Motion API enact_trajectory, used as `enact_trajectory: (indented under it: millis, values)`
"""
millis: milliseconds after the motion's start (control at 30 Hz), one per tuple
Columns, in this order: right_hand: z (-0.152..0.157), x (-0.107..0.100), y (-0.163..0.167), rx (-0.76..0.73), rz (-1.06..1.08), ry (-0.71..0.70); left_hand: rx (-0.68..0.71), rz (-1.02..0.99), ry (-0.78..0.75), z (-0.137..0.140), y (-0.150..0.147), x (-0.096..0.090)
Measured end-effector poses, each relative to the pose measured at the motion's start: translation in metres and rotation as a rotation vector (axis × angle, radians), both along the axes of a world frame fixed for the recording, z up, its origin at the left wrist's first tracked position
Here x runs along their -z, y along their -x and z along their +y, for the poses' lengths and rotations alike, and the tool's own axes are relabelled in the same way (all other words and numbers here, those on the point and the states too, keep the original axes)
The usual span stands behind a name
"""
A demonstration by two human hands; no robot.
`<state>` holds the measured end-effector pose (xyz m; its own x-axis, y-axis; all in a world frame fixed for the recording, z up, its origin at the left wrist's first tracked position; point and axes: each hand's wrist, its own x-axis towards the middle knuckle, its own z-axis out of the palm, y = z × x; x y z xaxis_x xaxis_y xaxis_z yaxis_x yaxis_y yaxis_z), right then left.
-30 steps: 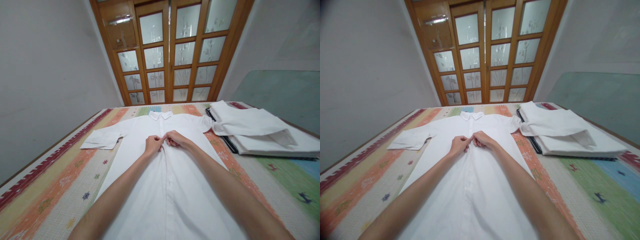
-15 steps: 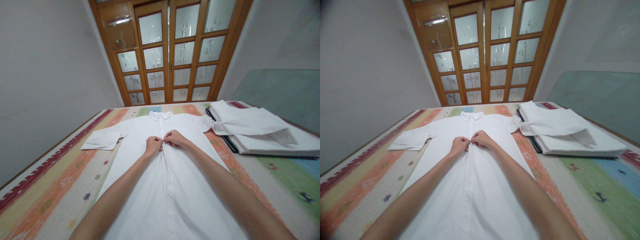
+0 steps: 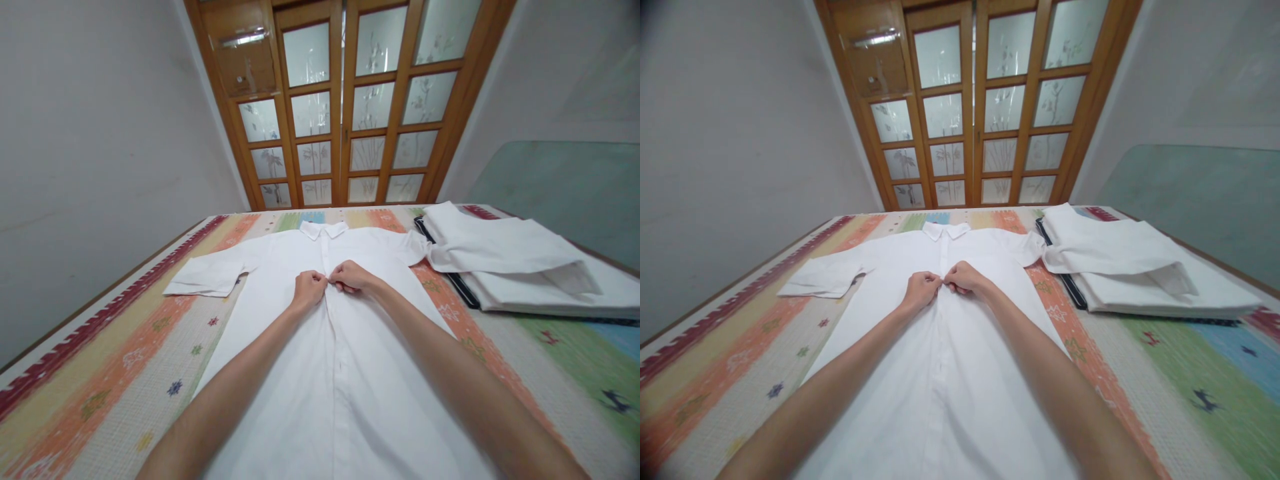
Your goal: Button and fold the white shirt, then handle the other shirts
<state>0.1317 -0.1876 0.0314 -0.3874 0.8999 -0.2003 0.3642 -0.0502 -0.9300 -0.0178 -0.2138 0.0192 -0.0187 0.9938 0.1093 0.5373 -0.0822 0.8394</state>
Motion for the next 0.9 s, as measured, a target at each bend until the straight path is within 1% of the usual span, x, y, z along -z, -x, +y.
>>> enact_trajectory:
  millis: [133, 233, 367, 467, 533, 600, 667, 700, 800, 900]
  values:
    - [0.0, 0.003, 0.004, 0.018, 0.04, -0.016, 0.019, 0.021, -0.047, 0.002, 0.002, -0.002]
    - [0.002, 0.004, 0.003, -0.028, 0.034, -0.038, 0.035, 0.026, -0.066, 0.003, 0.005, -0.001]
    - [0.004, 0.006, -0.002, -0.103, -0.012, -0.148, 0.07, 0.045, -0.084, 0.004, 0.007, -0.001]
    - [0.004, 0.007, -0.003, -0.098, -0.07, -0.237, 0.125, 0.088, -0.132, 0.003, 0.009, -0.004]
    - [0.003, 0.004, -0.003, -0.085, -0.123, -0.273, 0.164, 0.137, -0.212, 0.003, 0.01, -0.005]
    - [0.002, 0.002, -0.003, -0.08, -0.177, -0.304, 0.211, 0.211, -0.341, 0.004, 0.012, -0.004]
    - [0.001, -0.001, -0.004, -0.077, -0.209, -0.364, 0.259, 0.29, -0.46, 0.006, 0.016, -0.001]
    - [0.0, -0.001, -0.004, -0.074, -0.213, -0.403, 0.274, 0.322, -0.496, 0.007, 0.018, 0.0]
    - [0.0, 0.002, -0.007, -0.05, -0.197, -0.507, 0.267, 0.358, -0.534, 0.008, 0.024, 0.002]
    - [0.0, 0.008, -0.008, -0.014, -0.177, -0.537, 0.267, 0.397, -0.58, 0.007, 0.026, 0.003]
